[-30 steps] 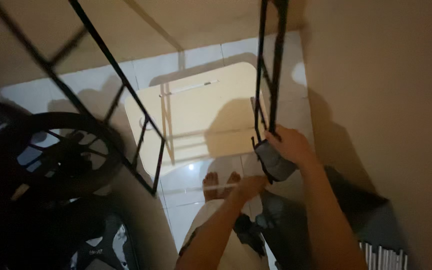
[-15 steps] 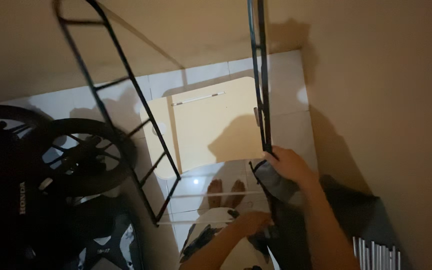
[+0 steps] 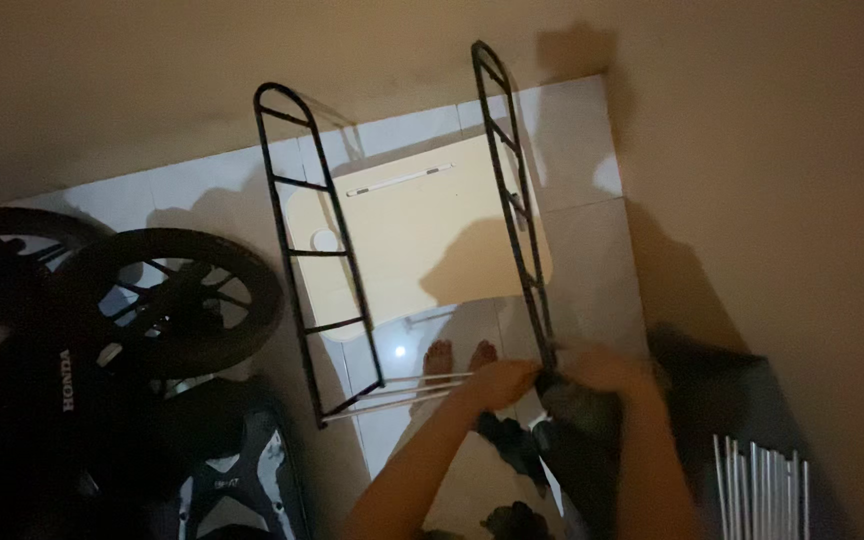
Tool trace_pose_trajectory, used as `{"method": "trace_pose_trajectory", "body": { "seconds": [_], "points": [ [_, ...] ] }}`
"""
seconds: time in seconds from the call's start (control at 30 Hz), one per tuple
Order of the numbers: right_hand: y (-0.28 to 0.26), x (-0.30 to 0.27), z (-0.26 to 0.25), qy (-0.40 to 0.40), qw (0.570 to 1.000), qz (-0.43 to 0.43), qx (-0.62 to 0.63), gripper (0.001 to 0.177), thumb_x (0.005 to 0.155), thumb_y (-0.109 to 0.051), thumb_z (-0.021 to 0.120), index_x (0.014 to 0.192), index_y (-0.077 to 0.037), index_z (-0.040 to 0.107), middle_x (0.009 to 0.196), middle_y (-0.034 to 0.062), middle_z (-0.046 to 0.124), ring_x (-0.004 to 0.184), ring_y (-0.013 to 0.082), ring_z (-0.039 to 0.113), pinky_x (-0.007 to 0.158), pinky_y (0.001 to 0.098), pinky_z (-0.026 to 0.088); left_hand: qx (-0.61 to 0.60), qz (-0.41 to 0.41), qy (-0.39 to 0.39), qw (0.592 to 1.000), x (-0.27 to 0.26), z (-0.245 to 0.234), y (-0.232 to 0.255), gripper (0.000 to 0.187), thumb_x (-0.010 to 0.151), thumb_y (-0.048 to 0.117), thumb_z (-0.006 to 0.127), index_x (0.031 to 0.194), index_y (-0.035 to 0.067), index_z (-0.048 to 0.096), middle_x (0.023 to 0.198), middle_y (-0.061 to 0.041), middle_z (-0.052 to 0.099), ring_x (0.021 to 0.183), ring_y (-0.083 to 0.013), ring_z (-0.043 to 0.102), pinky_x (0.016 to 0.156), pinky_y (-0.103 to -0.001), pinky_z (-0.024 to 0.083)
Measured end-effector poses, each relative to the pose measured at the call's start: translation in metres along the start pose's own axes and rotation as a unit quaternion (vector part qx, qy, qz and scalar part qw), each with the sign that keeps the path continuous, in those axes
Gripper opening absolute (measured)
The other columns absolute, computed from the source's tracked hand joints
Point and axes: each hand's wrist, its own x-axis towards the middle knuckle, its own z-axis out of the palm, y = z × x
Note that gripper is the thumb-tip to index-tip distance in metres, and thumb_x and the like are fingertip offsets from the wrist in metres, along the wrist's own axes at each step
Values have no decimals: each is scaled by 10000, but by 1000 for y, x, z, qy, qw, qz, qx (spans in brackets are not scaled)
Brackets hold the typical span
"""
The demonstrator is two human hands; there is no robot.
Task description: The person wipes black metal ladder frames with a cloth and then inserts several long silver rods into the frame slots. The person handles the frames and rods by hand, placing the rods into the frame while standing in a tiled room.
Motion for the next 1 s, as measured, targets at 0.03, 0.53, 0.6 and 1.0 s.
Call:
{"method": "trace_pose_trajectory", "body": {
  "seconds": [0.03,0.53,0.6,1.0],
  "points": [
    [-3,-8,16,-3,1000,0,15,484,941,-330,567,1372,-110,572,1313,142,656,1191,298,625,1019,412,475,0,-5,-9,1000,0,-5,7,325,1089,301,452,1199,35,603,1087,-241,698,985,-397,677,876,-482,517],
    [-32,31,35,266,935,1,234,476,1069,-427,438,1203,-41,682,1090,167,720,1027,318,686,924,398,505,97,8,207,974,33,-34,15,331,1064,338,451,1244,93,580,929,-244,709,833,-447,673,725,-557,522],
    [-25,34,30,265,936,-14,230,482,1077,-435,460,1237,-32,672,1148,192,692,1059,336,651,927,416,471,90,30,199,975,33,-32,14,349,1048,336,465,1254,81,584,903,-252,707,817,-460,668,720,-569,511],
    [-42,53,26,228,947,5,227,459,1005,-404,530,1137,3,696,1046,178,719,966,310,681,873,413,508,169,112,118,972,23,-69,2,254,992,263,544,1138,70,621,912,-214,717,833,-418,687,708,-522,533]
  ]
}}
